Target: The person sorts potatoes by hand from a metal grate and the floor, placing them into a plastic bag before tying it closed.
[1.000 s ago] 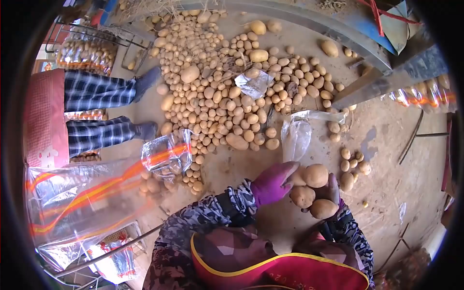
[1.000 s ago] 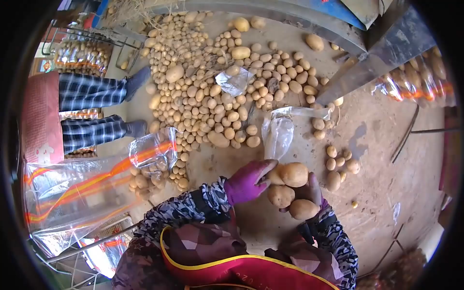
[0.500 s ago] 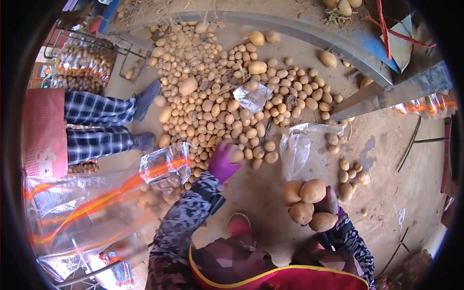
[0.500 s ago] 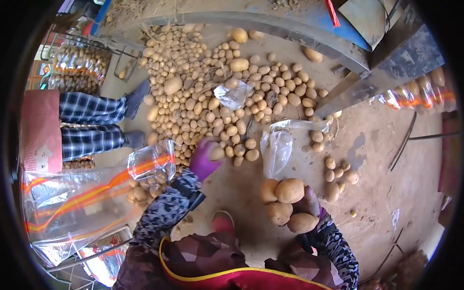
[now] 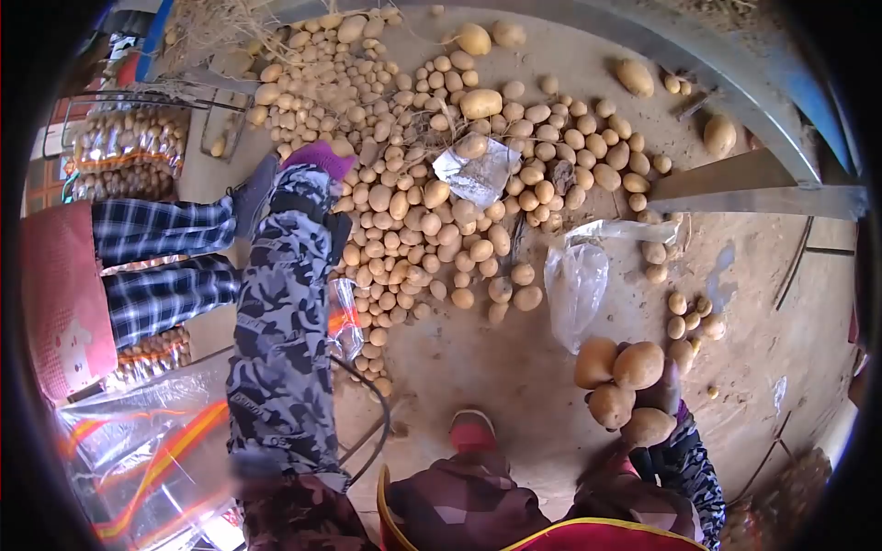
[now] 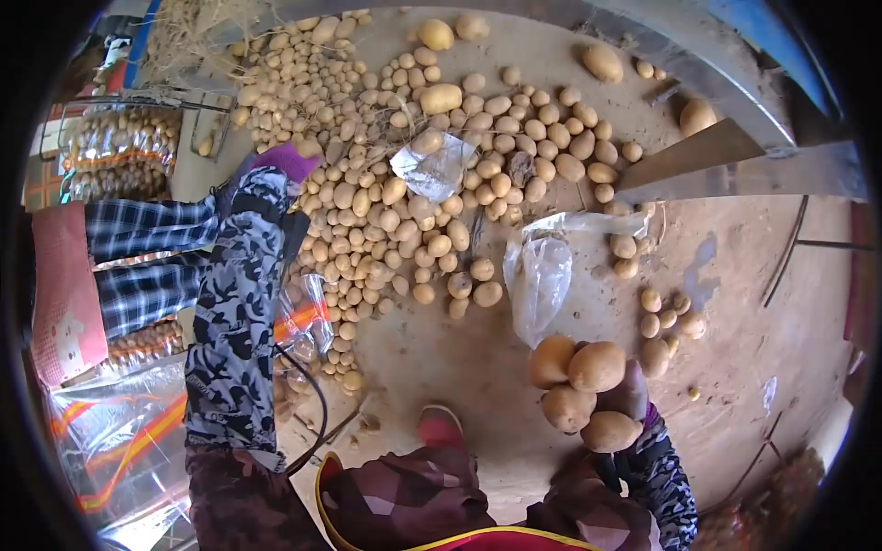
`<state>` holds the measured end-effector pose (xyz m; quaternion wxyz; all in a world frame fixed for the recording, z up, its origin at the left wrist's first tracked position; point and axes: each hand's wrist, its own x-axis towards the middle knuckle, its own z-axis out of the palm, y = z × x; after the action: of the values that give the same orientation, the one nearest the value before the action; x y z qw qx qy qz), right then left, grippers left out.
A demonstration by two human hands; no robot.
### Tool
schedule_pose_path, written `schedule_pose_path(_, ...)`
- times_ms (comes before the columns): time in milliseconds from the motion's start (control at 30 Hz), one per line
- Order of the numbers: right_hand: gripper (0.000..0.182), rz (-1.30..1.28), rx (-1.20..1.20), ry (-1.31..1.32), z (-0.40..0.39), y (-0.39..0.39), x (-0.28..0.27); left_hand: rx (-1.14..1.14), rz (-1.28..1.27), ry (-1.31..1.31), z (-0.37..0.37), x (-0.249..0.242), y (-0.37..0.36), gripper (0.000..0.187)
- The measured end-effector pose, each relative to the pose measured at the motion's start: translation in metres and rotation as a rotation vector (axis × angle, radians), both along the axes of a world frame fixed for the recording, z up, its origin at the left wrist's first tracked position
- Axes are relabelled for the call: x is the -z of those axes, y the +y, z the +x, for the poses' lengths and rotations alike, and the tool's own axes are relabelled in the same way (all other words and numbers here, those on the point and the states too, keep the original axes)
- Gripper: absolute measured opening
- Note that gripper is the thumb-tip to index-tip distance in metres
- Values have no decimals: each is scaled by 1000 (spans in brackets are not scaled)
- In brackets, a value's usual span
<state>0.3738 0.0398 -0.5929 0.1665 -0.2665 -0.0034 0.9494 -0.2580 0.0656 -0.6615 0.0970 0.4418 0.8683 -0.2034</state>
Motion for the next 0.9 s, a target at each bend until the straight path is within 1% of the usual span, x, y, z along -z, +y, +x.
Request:
schedule_pose_path(33,68,-28,10,-22,1,3,-4,3,-15,-12,-2,1,4,66)
schedule_pose_path(67,53,-200,24,82,-22,17,-21,-1,-21,-29,-4,3,4,66)
schedule_pose_path(100,53,-209,22,80,-15,15,-12,-4,-18,-55,-6,3,3,65)
schedule_pose_path(167,61,-147,-3,66,5,8,10,-23,4,-124,-10,-1,-2,64)
schedule_pose_path(200,59,31,76,130,-6,4,2,-41,26,-171,-12,-3,-8,63)
schedule_pose_path(233,59,34,66,140,-9,3,4,-66,66,-237,-14,-8,-15,63)
schedule_pose_path(267,55,-55,81,-260,-11,1,7,-102,123,-336,-17,-14,-24,62)
schedule_pose_path(300,52,-147,94,-666,-13,-1,10,-157,192,-466,-23,-20,-36,62)
schedule_pose_path(333,60,218,4,-40,-14,6,1,-245,274,-668,-30,-27,-51,61)
schedule_pose_path(367,60,204,2,-42,-15,4,3,-337,355,-893,-38,-35,-67,60)
schedule_pose_path(433,61,-50,43,-26,-15,4,7,-458,447,-1352,-49,-55,-97,59)
schedule_pose_path(467,62,-93,41,-102,-16,3,8,-470,458,-1576,-61,-61,-117,59)
schedule_pose_path(500,62,-101,34,-96,-17,3,8,-466,442,-1805,-71,-67,-133,58)
schedule_pose_path(533,61,-77,29,-131,-19,2,8,-449,411,-1971,-77,-67,-147,58)
schedule_pose_path(567,61,-50,23,-168,-22,2,8,-440,389,-2071,-76,-69,-158,57)
schedule_pose_path(600,61,-50,17,-164,-26,3,9,-442,396,-2067,-74,-66,-165,57)
schedule_pose_path(667,57,229,-14,10,-35,7,10,-615,486,-1370,-51,-37,-178,56)
schedule_pose_path(700,57,228,-19,5,-36,9,10,-679,505,-1020,-46,-19,-187,56)
schedule_pose_path(733,55,67,-26,-116,-36,10,9,-744,520,-1027,-57,2,-192,61)
schedule_pose_path(767,54,-99,-34,-234,-37,8,8,-757,514,-1024,-37,-9,-186,61)
schedule_pose_path(800,54,-104,-42,-227,-33,7,16,-705,498,-989,-19,-22,-176,66)
schedule_pose_path(833,54,-94,-51,-57,-31,7,25,-648,481,-951,-8,-36,-169,72)
schedule_pose_path(867,55,-79,-57,115,-33,8,31,-699,466,-959,-18,-27,-178,82)
schedule_pose_path(900,55,-75,-53,123,-33,8,30,-691,468,-954,-22,-28,-178,82)
